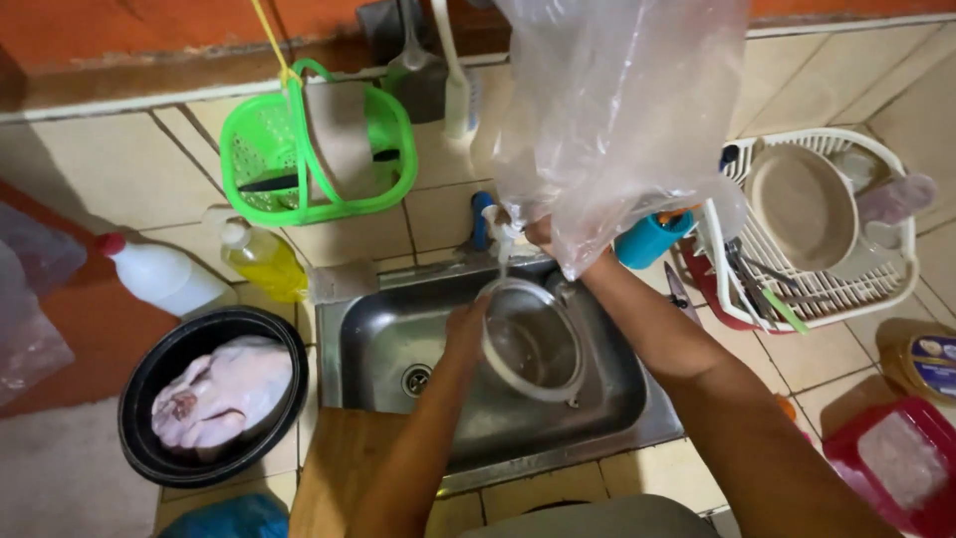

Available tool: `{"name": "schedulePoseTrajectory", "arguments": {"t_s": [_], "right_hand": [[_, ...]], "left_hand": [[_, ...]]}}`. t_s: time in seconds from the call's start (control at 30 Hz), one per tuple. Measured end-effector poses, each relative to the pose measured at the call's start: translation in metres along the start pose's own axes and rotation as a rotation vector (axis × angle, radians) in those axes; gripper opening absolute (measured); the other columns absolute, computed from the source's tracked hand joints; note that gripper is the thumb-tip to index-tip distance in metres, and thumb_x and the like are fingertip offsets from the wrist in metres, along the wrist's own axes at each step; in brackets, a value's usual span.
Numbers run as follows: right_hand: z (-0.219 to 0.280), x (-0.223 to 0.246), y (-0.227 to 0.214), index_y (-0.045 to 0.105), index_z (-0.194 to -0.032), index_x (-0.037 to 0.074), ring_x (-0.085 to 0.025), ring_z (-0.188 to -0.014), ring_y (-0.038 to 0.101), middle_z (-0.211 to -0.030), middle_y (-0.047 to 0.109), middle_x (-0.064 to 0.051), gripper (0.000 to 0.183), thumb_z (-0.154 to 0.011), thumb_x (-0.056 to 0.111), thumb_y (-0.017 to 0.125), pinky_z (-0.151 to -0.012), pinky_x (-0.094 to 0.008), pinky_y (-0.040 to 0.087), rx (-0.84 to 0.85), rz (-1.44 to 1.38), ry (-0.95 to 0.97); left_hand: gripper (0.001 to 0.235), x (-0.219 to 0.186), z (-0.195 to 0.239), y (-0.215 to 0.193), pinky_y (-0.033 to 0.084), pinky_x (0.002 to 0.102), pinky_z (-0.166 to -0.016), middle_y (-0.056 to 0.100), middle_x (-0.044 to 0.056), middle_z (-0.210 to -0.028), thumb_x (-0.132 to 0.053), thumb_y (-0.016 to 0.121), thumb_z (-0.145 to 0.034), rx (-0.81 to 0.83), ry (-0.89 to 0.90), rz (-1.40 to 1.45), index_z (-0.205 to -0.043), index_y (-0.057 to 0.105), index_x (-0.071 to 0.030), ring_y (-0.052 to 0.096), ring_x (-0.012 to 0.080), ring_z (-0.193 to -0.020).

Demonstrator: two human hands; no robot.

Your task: Mixing food ingredients in a bowl by hand and cutting vegetables with a knife

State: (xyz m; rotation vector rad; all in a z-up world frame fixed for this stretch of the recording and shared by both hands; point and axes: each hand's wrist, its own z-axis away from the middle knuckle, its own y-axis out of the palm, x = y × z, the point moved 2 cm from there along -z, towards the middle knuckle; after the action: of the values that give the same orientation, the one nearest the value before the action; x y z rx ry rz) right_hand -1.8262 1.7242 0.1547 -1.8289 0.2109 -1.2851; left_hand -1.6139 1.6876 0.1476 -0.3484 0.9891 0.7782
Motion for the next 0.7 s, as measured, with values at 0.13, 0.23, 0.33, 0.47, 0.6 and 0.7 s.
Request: {"name": "schedulePoseTrajectory", "arguments": {"t_s": [0.13,0.23,0.33,0.47,0.6,0.7], "right_hand": [[0.027,0.007,-0.005,0.07,-0.118,0.009,-0.033,-0.121,0.063,-0.12,0.068,-0.019,0.051,-0.089,0.051,0.067,-0.109,-0.044,0.043,0.104,0.047,-0.02],[0.034,-0.001,0.005,0.073,-0.112,0.011,-0.031,-0.117,0.065,-0.115,0.07,-0.017,0.045,-0.086,0.048,0.068,-0.106,-0.043,0.046,0.163,0.071,-0.031],[0.052,-0.007,0.013,0.076,-0.106,0.013,-0.03,-0.113,0.067,-0.109,0.073,-0.014,0.039,-0.084,0.045,0.069,-0.103,-0.042,0.048,0.232,0.101,-0.04],[0.063,-0.013,0.034,0.079,-0.099,0.016,-0.028,-0.108,0.07,-0.102,0.076,-0.011,0.032,-0.081,0.041,0.07,-0.098,-0.041,0.051,0.331,0.133,-0.072],[0.037,-0.107,0.111,0.082,-0.093,0.018,-0.026,-0.104,0.072,-0.096,0.078,-0.008,0.027,-0.078,0.038,0.072,-0.094,-0.04,0.053,0.418,0.158,-0.107],[0.032,-0.164,0.12,0.081,-0.1,0.022,-0.028,-0.111,0.07,-0.107,0.077,-0.007,0.049,-0.069,0.058,0.069,-0.093,-0.045,0.054,0.379,0.219,0.296]], "left_hand": [[0.056,-0.015,-0.022,0.024,0.053,0.051,-0.091,0.072,0.026,-0.109,-0.045,0.075,-0.083,0.016,0.0,-0.054,-0.115,0.075,0.001,0.069,0.0362,-0.108],[0.069,-0.064,0.018,0.026,0.049,0.05,-0.101,0.069,0.029,-0.121,-0.052,0.071,-0.083,0.1,-0.01,-0.142,-0.124,0.071,0.002,0.064,0.0408,-0.122],[0.061,-0.046,-0.02,0.022,0.047,0.05,-0.109,0.066,0.025,-0.132,-0.04,0.065,-0.089,0.208,0.301,-0.555,-0.135,0.063,-0.002,0.061,0.04,-0.128],[0.047,0.032,-0.114,0.021,0.055,0.049,-0.062,0.07,0.022,-0.079,-0.042,0.077,-0.085,0.051,-0.128,0.161,-0.096,0.074,0.004,0.072,0.0338,-0.069],[0.067,-0.029,0.018,-0.003,0.05,0.057,-0.096,0.068,0.028,-0.127,-0.049,0.071,-0.087,0.089,-0.12,0.081,-0.128,0.068,0.004,0.064,0.0431,-0.122],[0.069,-0.031,0.018,-0.012,0.034,0.056,-0.117,0.062,0.022,-0.141,-0.055,0.045,-0.098,0.064,0.117,-0.356,-0.135,0.066,-0.001,0.052,0.0427,-0.136]]}}
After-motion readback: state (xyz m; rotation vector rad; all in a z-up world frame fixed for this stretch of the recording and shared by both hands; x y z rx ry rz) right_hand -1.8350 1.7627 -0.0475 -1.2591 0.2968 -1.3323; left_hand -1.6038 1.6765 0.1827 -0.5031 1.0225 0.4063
